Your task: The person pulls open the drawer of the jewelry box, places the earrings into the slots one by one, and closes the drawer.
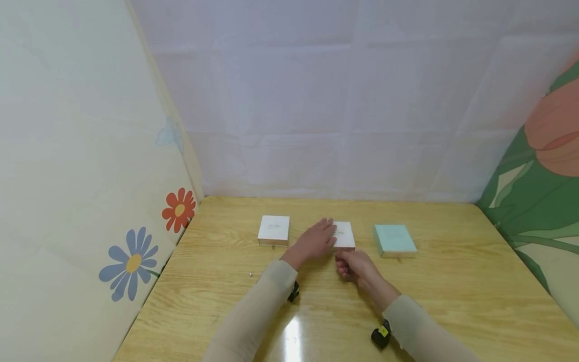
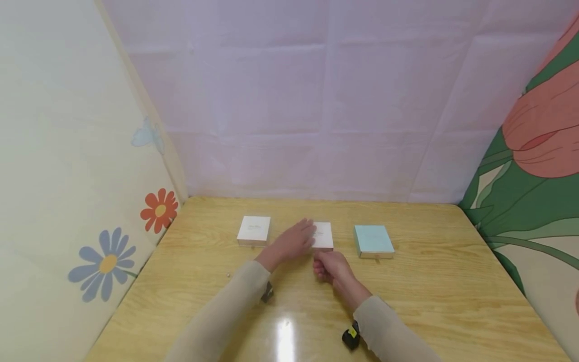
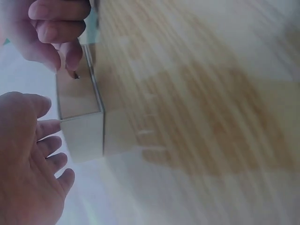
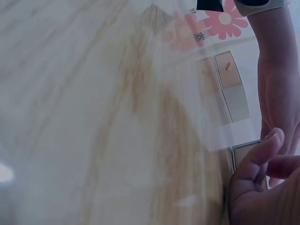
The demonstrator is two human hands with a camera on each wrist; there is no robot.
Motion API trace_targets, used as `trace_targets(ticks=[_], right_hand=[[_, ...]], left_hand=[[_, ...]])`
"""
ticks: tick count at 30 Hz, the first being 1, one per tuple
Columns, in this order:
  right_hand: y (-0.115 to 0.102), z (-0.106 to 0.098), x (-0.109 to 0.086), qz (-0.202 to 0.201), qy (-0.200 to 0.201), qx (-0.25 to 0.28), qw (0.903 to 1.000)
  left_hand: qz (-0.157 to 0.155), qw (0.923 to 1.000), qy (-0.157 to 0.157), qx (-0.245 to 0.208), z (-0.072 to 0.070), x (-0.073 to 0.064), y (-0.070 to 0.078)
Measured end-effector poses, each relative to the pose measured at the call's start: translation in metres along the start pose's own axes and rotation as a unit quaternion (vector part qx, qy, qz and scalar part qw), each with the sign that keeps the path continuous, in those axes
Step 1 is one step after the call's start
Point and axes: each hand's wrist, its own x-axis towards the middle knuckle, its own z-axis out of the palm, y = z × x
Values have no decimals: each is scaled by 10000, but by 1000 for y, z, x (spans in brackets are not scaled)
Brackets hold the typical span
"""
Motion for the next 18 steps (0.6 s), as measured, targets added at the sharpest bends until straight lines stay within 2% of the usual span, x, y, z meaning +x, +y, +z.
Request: trace_targets(ticks=[10,14,18], right_hand=[[1,9,-10,-77,-234,197,9995],[2,14,-16,-144,-518,194,9984],[0,20,-21,-186,-706,227,9971]], left_hand=[[23,9996,164,227,-9,-11,-7],[-38,9995,200,235,-13,-20,-14],[-151,9994,226,225,-24,-34,-22]])
